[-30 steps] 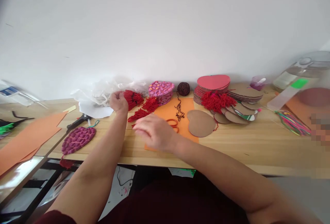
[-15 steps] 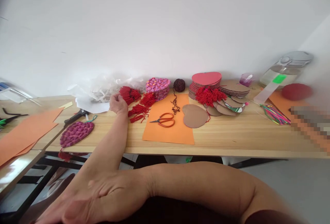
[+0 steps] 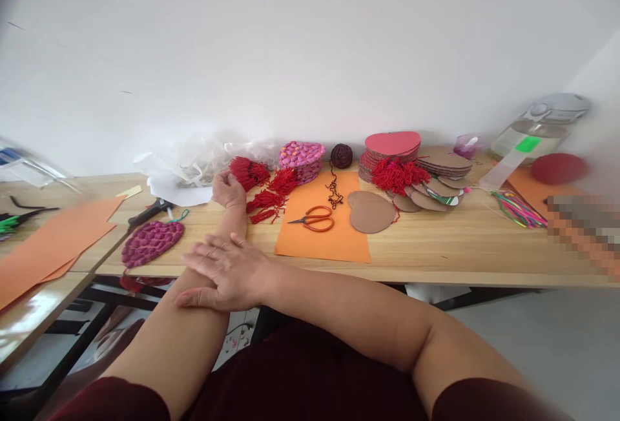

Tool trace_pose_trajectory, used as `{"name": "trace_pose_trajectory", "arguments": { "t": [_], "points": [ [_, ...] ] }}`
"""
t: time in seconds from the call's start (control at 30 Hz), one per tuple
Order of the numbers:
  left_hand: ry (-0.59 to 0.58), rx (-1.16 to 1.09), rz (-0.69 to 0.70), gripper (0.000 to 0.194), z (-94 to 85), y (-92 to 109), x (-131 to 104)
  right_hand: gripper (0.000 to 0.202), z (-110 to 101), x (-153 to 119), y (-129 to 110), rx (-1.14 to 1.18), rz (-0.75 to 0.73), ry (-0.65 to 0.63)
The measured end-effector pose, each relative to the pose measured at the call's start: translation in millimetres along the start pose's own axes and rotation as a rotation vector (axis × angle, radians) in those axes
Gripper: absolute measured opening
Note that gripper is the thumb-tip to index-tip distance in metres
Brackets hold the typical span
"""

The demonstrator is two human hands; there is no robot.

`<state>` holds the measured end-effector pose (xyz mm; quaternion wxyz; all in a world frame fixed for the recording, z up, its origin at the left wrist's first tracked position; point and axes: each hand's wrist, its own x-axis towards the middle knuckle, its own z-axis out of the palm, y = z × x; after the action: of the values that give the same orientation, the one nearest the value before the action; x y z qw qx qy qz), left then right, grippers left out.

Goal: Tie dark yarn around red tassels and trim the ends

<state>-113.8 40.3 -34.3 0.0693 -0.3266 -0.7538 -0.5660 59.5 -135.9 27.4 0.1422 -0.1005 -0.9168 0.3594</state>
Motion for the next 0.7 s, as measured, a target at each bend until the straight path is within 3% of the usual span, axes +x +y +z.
{"name": "trace_pose_trajectory", "arguments": {
  "t": [0.1, 0.27, 0.4, 0.5, 0.63, 0.7],
  "points": [
    [-0.017, -0.015, 0.031, 0.016, 3.2, -2, 1, 0.077, 2, -3, -10, 0.001, 0.006, 0.002],
    [0.006, -0.043, 0.024, 0.016, 7.6, -7, 5, 0.060, 5, -20, -41, 0.198, -0.194, -0.130],
    [0.014, -0.060, 0.028, 0.016, 9.9, -10, 6, 0.041, 3, -28, -50, 0.385, -0.306, -0.071],
    [0.003, -0.065, 0.050, 0.016, 10.7, -10, 6, 0.028, 2, -23, -44, 0.437, -0.265, 0.006],
    [-0.013, -0.050, 0.070, 0.015, 10.0, -10, 5, 0.018, 4, -5, -30, 0.110, -0.188, 0.178],
    [-0.021, -0.042, 0.070, 0.014, 8.9, -8, 5, 0.020, 5, 0, -30, -0.082, -0.196, 0.201]
  ]
}}
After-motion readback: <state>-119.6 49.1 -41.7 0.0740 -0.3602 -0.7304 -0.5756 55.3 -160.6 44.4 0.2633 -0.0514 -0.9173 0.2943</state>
